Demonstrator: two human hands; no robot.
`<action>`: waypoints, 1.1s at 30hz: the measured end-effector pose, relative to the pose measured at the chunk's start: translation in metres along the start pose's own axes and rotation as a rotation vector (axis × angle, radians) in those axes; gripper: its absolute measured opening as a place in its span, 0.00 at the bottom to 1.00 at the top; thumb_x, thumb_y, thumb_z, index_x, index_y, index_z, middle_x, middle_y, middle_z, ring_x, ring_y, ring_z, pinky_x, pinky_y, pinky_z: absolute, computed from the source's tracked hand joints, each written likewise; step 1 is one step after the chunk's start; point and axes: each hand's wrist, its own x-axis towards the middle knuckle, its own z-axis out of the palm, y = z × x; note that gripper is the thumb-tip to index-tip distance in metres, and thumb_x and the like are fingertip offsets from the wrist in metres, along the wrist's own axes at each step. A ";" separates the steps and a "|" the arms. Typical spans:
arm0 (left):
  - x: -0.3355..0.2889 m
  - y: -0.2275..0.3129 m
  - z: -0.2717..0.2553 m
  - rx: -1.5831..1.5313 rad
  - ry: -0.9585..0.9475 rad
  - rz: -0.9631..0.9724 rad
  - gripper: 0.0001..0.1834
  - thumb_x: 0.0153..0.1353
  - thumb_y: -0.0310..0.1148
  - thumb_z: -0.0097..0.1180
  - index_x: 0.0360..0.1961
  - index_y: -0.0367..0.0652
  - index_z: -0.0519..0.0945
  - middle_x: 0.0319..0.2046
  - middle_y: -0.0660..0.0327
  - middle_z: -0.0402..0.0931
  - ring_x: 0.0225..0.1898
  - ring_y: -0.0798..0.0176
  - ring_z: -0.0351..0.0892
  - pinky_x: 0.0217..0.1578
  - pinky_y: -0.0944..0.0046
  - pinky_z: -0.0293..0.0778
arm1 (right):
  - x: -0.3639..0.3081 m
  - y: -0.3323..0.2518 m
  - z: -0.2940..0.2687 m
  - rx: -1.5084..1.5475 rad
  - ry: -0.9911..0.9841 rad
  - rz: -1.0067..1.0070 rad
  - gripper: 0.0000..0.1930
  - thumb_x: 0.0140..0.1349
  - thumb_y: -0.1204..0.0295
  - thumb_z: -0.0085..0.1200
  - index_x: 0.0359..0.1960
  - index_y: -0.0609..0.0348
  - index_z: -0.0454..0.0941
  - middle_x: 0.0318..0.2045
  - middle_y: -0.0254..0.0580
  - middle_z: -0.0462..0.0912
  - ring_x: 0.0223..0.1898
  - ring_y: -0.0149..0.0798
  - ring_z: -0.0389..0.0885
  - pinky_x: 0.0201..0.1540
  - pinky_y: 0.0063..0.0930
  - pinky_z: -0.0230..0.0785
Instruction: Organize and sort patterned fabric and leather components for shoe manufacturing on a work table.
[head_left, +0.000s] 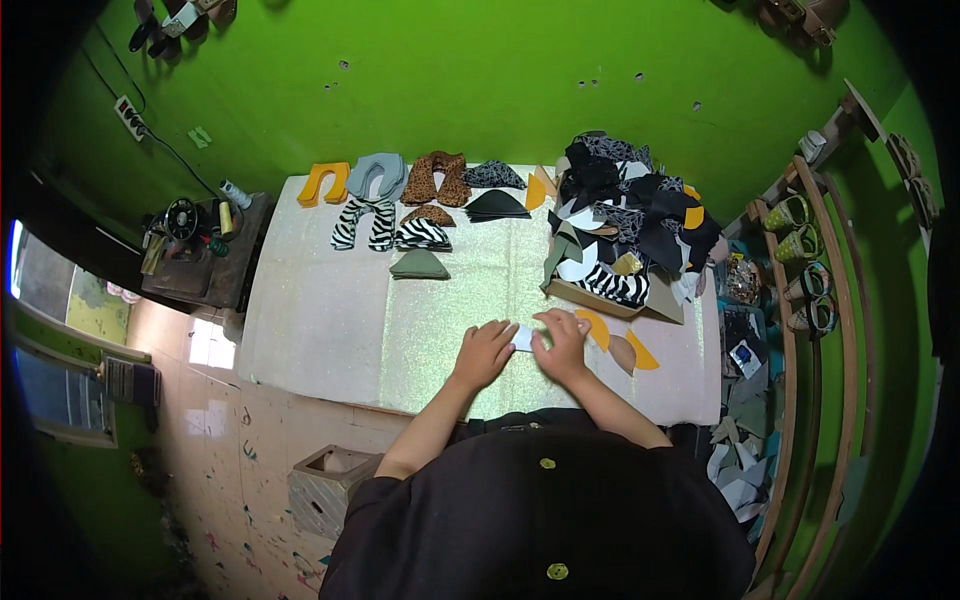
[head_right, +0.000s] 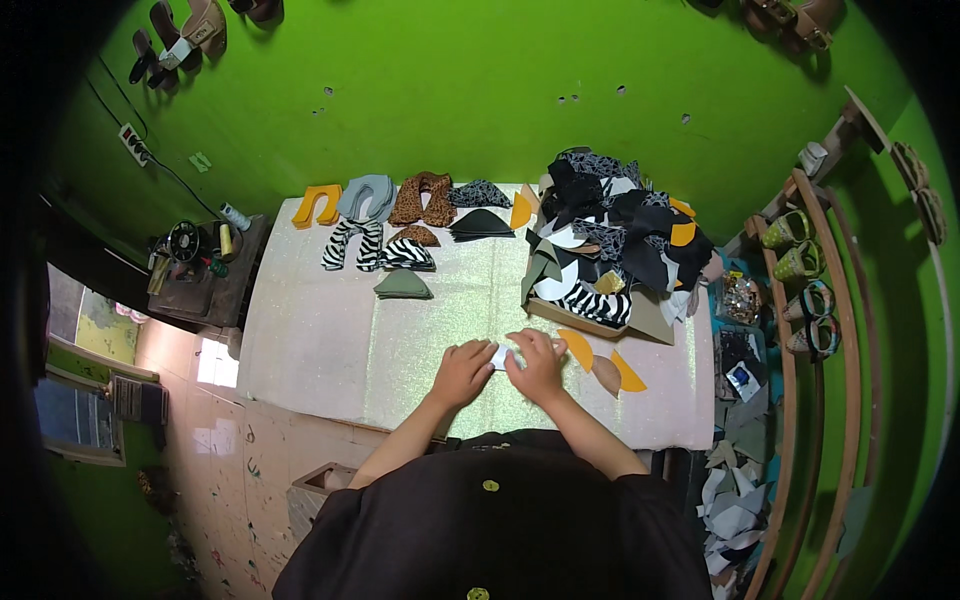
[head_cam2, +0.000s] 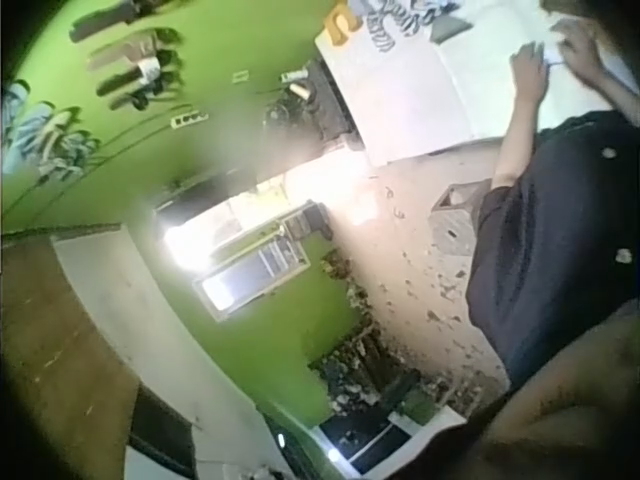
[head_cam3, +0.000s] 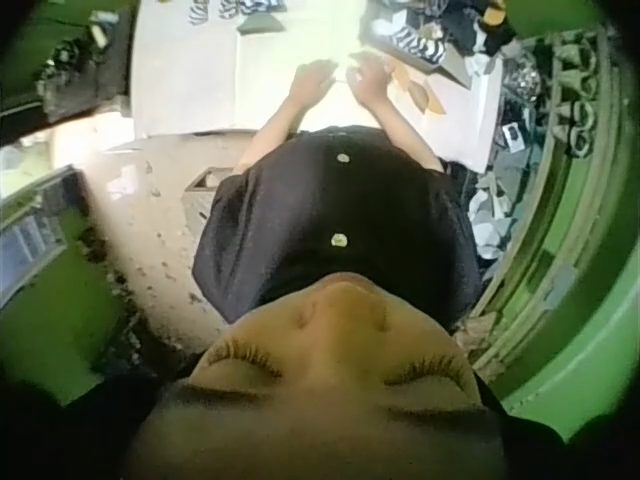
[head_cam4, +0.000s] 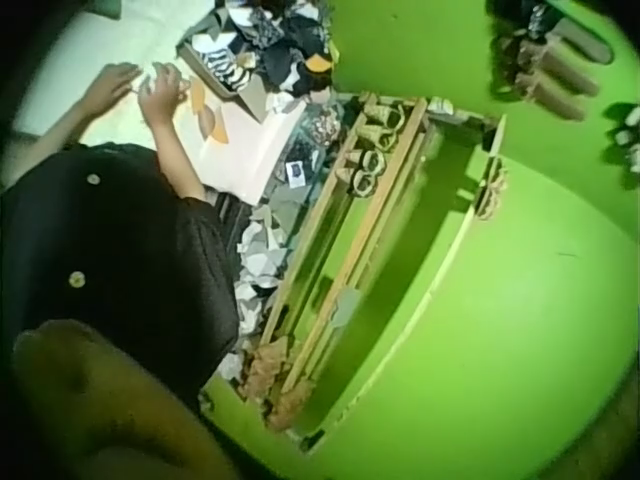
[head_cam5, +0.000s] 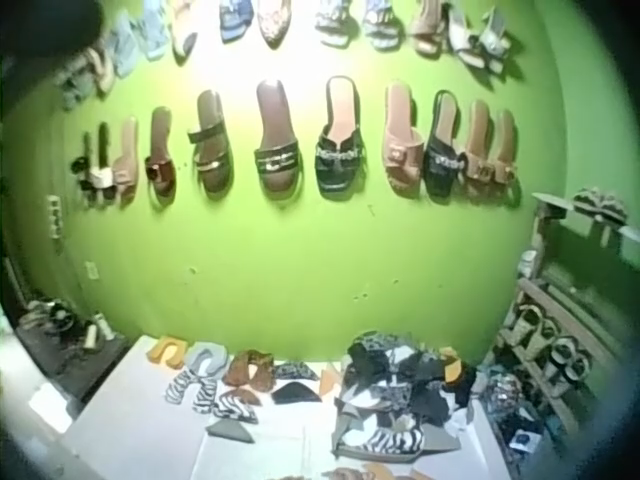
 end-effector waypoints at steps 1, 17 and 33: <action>-0.003 -0.004 0.008 0.050 -0.047 0.000 0.21 0.61 0.40 0.49 0.55 0.52 0.73 0.55 0.59 0.70 0.57 0.56 0.66 0.54 0.49 0.58 | 0.008 0.001 -0.005 0.000 0.000 -0.004 0.16 0.49 0.67 0.58 0.41 0.50 0.77 0.40 0.36 0.76 0.48 0.37 0.70 0.50 0.40 0.48; -0.001 0.003 0.008 -0.030 -0.050 -0.089 0.20 0.60 0.38 0.50 0.55 0.52 0.73 0.56 0.59 0.69 0.59 0.56 0.64 0.56 0.52 0.56 | 0.101 0.079 -0.037 -0.355 -0.034 0.495 0.05 0.51 0.64 0.58 0.29 0.45 0.79 0.37 0.32 0.76 0.48 0.39 0.68 0.52 0.55 0.48; 0.036 0.054 -0.069 -0.419 0.243 -0.060 0.21 0.54 0.42 0.60 0.46 0.44 0.77 0.37 0.60 0.78 0.41 0.59 0.76 0.50 0.61 0.59 | 0.085 -0.024 -0.084 0.702 -0.421 0.264 0.24 0.53 0.79 0.56 0.54 0.55 0.71 0.31 0.35 0.74 0.36 0.27 0.72 0.40 0.21 0.66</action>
